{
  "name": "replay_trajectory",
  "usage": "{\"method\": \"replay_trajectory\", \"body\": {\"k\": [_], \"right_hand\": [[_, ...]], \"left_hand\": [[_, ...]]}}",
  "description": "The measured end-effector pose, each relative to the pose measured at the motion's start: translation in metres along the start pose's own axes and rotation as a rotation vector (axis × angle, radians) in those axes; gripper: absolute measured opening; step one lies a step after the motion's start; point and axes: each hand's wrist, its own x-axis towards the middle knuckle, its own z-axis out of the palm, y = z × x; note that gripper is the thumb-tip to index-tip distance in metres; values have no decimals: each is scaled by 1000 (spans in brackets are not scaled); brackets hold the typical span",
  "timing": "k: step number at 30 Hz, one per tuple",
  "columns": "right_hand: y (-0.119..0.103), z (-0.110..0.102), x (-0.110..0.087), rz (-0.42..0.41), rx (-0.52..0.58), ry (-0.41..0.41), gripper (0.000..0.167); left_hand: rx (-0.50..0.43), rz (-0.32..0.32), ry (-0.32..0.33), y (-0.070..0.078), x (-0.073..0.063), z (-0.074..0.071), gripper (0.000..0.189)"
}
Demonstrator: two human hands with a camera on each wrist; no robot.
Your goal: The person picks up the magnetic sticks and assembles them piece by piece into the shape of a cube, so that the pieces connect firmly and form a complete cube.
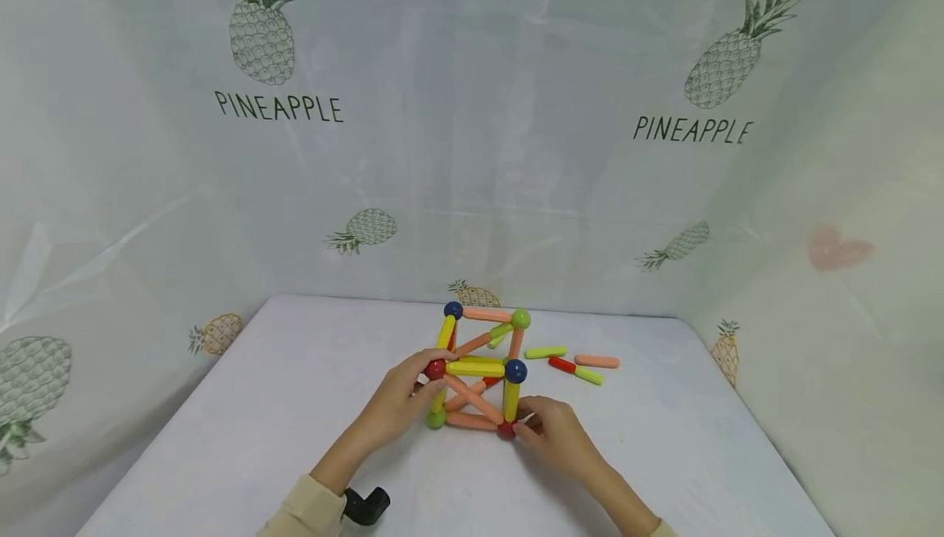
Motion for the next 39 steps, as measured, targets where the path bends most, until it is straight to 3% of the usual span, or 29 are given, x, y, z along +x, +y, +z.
{"method": "replay_trajectory", "body": {"k": [9, 13, 15, 20, 22, 26, 30, 39], "right_hand": [[-15, 11, 5, -19, 32, -57, 14], [-22, 17, 7, -22, 55, -75, 16], [-25, 21, 8, -22, 60, -93, 18], [-30, 26, 9, -16, 61, -133, 25], [-31, 26, 9, -12, 56, -140, 25], [-30, 26, 9, -22, 39, -134, 25], [-32, 27, 8, -73, 35, -140, 32], [-40, 28, 7, -155, 4, -245, 50]], "left_hand": [[49, -53, 67, -7, 4, -8, 44], [62, -39, 98, -8, 5, -10, 41], [119, -9, 131, -9, 4, -9, 40], [395, 112, 258, -5, 1, -9, 41], [449, 173, 280, 0, 0, -9, 43], [381, 278, 185, 14, -2, -7, 51], [303, 309, 88, 23, -5, -2, 56], [282, 312, 122, 21, -9, 2, 58]]}}
